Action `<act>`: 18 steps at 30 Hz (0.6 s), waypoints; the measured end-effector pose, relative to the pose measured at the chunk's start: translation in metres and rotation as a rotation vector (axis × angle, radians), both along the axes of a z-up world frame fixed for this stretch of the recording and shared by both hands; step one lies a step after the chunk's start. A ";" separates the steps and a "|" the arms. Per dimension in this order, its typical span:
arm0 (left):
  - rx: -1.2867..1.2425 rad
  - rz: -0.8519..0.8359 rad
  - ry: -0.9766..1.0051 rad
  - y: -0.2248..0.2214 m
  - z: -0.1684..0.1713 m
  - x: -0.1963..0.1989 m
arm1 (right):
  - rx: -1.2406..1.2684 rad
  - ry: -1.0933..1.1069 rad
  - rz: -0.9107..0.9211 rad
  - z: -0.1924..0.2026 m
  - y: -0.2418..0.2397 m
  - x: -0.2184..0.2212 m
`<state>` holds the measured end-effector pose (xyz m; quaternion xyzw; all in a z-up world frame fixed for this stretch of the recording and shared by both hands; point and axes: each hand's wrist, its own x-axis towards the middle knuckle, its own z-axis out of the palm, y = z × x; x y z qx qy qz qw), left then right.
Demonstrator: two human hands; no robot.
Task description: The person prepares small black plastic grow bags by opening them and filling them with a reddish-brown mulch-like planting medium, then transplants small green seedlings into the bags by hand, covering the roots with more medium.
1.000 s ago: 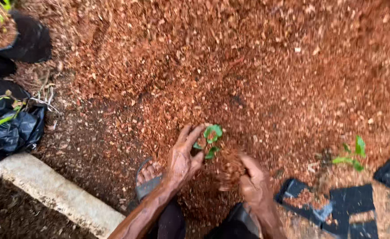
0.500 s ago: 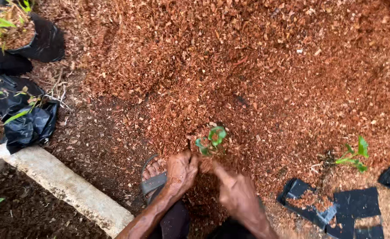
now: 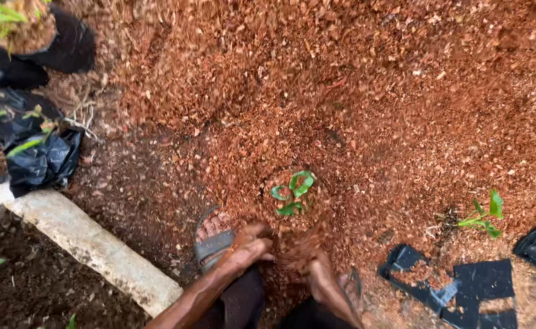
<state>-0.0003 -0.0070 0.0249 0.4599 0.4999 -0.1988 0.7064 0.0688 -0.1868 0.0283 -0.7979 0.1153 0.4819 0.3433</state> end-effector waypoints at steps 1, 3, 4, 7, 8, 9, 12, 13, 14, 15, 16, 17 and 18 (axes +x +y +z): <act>0.034 -0.152 -0.109 0.006 0.031 0.001 | 0.170 0.148 -0.301 -0.020 -0.017 0.000; 0.073 -0.307 -0.223 0.017 0.073 0.000 | 0.348 0.289 -0.607 -0.019 -0.030 0.009; 0.335 -0.303 -0.468 0.022 0.085 -0.003 | 0.209 0.154 -0.276 0.001 -0.026 0.017; 0.757 -0.371 -0.731 0.022 0.074 -0.005 | 0.065 -0.029 0.294 0.066 0.010 0.030; 0.916 -0.460 -0.759 0.021 0.063 -0.002 | 0.065 -0.081 0.524 0.089 0.027 0.033; 0.919 -0.462 -0.772 0.019 0.063 -0.006 | 0.064 -0.093 0.517 0.080 0.018 0.038; 1.086 -0.423 -0.788 0.032 0.067 -0.001 | 0.234 -0.723 0.627 0.083 0.023 0.058; 1.082 -0.303 -0.767 0.036 0.074 0.001 | 0.131 -0.703 0.525 0.107 0.032 0.057; 1.077 -0.184 -0.742 0.040 0.080 0.003 | 0.026 -0.684 0.424 0.130 0.042 0.056; 1.077 -0.186 -0.746 0.046 0.086 0.013 | 0.025 -0.687 0.421 0.125 0.042 0.059; 0.862 -0.214 -0.615 0.053 0.093 0.023 | 0.032 -0.640 0.402 0.122 0.043 0.062; 0.659 -0.239 -0.486 0.062 0.101 0.036 | 0.048 -0.601 0.382 0.116 0.047 0.067; 0.669 -0.240 -0.492 0.056 0.085 0.037 | 0.055 -0.610 0.378 0.111 0.051 0.073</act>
